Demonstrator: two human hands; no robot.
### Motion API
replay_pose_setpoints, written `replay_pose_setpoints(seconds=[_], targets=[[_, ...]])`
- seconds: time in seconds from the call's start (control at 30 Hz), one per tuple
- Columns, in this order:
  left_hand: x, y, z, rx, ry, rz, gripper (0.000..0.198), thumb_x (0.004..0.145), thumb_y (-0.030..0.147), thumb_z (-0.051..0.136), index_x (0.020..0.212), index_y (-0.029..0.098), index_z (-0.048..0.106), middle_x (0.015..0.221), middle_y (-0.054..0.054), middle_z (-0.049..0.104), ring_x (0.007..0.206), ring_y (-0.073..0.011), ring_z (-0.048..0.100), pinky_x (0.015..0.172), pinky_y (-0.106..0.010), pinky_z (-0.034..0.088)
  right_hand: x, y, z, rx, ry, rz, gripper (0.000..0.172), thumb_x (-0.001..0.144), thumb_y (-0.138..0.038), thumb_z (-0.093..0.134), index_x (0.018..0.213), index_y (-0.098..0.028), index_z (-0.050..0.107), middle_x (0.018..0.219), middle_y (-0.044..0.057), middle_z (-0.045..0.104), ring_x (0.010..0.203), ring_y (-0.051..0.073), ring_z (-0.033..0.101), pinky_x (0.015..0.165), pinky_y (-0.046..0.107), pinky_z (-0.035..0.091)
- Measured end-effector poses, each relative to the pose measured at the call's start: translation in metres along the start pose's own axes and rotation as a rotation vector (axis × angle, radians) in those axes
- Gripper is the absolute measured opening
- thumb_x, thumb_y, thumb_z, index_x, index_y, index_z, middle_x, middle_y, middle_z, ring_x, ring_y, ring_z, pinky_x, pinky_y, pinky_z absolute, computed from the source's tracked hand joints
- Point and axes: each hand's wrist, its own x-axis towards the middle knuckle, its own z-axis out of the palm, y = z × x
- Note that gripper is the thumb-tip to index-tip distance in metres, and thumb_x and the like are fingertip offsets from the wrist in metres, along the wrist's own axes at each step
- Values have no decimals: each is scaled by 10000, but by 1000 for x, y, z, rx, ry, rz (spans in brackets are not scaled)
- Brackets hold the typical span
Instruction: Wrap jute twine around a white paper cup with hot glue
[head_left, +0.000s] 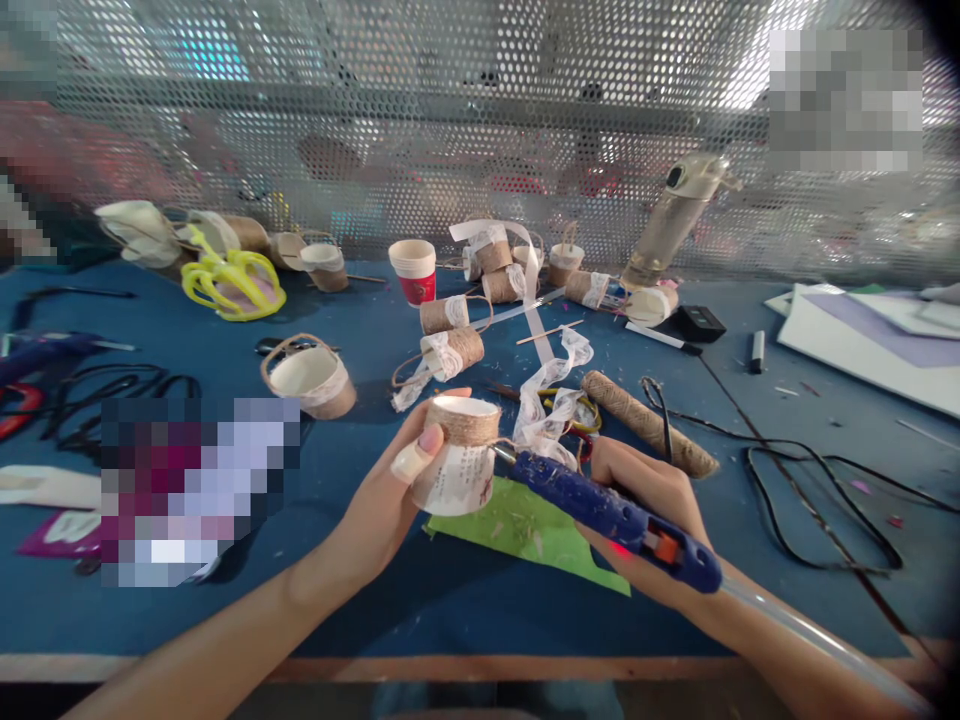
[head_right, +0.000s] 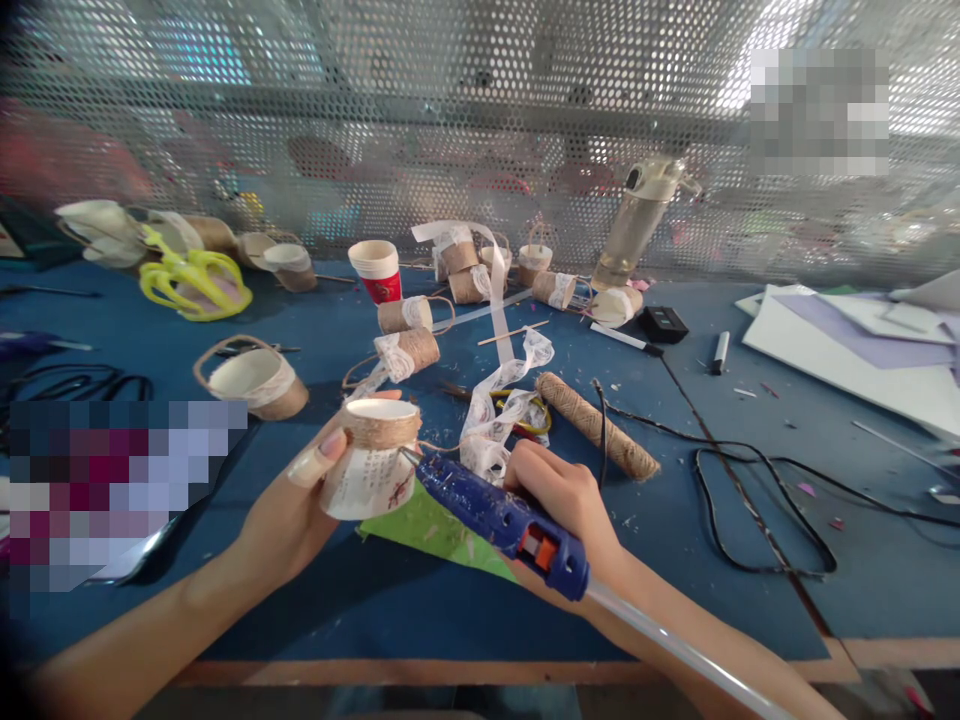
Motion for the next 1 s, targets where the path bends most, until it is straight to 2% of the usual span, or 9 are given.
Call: replay_pose_setpoints(seconds=[0.23, 0.37, 0.53, 0.73, 0.87, 1.0], targets=[[-1, -3, -3, 32, -24, -5, 466, 930, 452, 567, 1376, 317, 552, 1265, -37, 675, 1132, -268, 618, 851, -308, 520, -1, 3, 1, 12, -28, -15, 379, 664, -33, 607, 725, -237, 295, 671, -75, 361, 551, 88, 318, 514, 222, 262], [-1, -1, 0, 26, 9, -6, 473, 920, 472, 568, 1357, 291, 577, 1176, -44, 714, 1054, -255, 651, 778, -286, 523, -1, 3, 0, 11, -23, 1, 378, 642, -10, 591, 720, -237, 299, 664, -75, 368, 548, 88, 311, 510, 222, 260], [0, 3, 6, -9, 45, -31, 512, 891, 487, 601, 1351, 264, 583, 1084, -48, 744, 956, -233, 683, 780, -289, 529, -1, 3, -1, 4, -32, 10, 381, 623, -4, 590, 708, -235, 300, 654, -74, 385, 543, 86, 324, 505, 217, 269], [0, 4, 5, -86, 60, -54, 485, 867, 457, 638, 1294, 228, 612, 1029, -53, 762, 923, -234, 704, 757, -291, 549, 1, 2, -1, 17, -8, 27, 361, 681, -50, 592, 693, -234, 282, 651, -73, 356, 539, 84, 310, 500, 216, 272], [1, 4, 4, -119, 44, -65, 457, 876, 438, 627, 1274, 215, 619, 996, -51, 770, 829, -229, 712, 726, -307, 550, 2, 1, -1, 24, -19, 24, 354, 703, -66, 590, 698, -235, 278, 651, -72, 360, 550, 89, 309, 503, 214, 274], [1, 3, 5, -88, 49, -65, 428, 883, 461, 625, 1242, 228, 633, 1032, -47, 762, 885, -229, 700, 780, -311, 539, 2, 1, -1, 41, -20, 38, 363, 704, -65, 595, 696, -237, 275, 655, -70, 356, 560, 94, 306, 510, 222, 269]])
